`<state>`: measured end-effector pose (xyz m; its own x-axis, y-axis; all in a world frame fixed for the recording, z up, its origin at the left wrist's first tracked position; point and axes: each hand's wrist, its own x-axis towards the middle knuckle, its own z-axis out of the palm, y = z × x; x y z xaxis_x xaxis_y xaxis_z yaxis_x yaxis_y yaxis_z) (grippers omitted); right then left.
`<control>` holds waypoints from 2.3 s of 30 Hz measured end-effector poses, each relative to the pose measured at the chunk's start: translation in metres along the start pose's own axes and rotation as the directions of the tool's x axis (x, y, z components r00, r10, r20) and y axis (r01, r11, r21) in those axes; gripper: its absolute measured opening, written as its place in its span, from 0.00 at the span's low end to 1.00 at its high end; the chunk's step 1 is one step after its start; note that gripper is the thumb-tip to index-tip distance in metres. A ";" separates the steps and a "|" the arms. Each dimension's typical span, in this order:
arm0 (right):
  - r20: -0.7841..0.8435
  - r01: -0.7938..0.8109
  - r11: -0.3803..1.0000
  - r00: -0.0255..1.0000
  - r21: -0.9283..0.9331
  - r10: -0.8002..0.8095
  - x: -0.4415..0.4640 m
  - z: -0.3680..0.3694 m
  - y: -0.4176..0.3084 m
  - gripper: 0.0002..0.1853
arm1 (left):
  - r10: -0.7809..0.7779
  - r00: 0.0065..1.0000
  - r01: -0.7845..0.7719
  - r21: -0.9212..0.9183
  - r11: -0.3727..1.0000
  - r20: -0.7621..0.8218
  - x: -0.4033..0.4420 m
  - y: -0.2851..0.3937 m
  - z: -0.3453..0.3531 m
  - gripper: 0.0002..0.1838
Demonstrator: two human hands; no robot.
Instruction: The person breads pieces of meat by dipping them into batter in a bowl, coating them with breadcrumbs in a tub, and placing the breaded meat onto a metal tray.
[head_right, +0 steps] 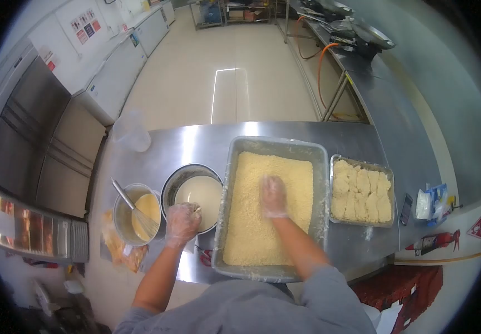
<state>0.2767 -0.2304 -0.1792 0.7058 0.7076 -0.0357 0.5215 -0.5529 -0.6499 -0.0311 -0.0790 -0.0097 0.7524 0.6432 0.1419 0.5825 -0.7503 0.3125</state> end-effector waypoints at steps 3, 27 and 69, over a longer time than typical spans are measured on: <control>0.352 -0.218 0.972 0.920 0.090 0.174 -0.029 -0.077 -0.031 0.35 | 0.005 1.000 -0.005 0.005 1.000 0.006 0.000 0.004 -0.001 0.15; 0.711 -0.303 0.944 0.692 0.128 0.125 -0.006 -0.079 -0.029 0.50 | -0.004 1.000 0.004 -0.026 1.000 -0.007 -0.004 -0.006 0.013 0.17; 0.437 -0.432 -0.334 0.897 0.837 -0.064 -0.022 -0.058 0.016 0.39 | -0.006 0.999 0.007 -0.028 1.000 0.040 -0.002 0.007 -0.002 0.15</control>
<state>0.2971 -0.2802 -0.1449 0.3896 0.8628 -0.3222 -0.8812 0.2474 -0.4029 -0.0289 -0.0854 -0.0057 0.7605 0.6412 0.1021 0.5792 -0.7410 0.3398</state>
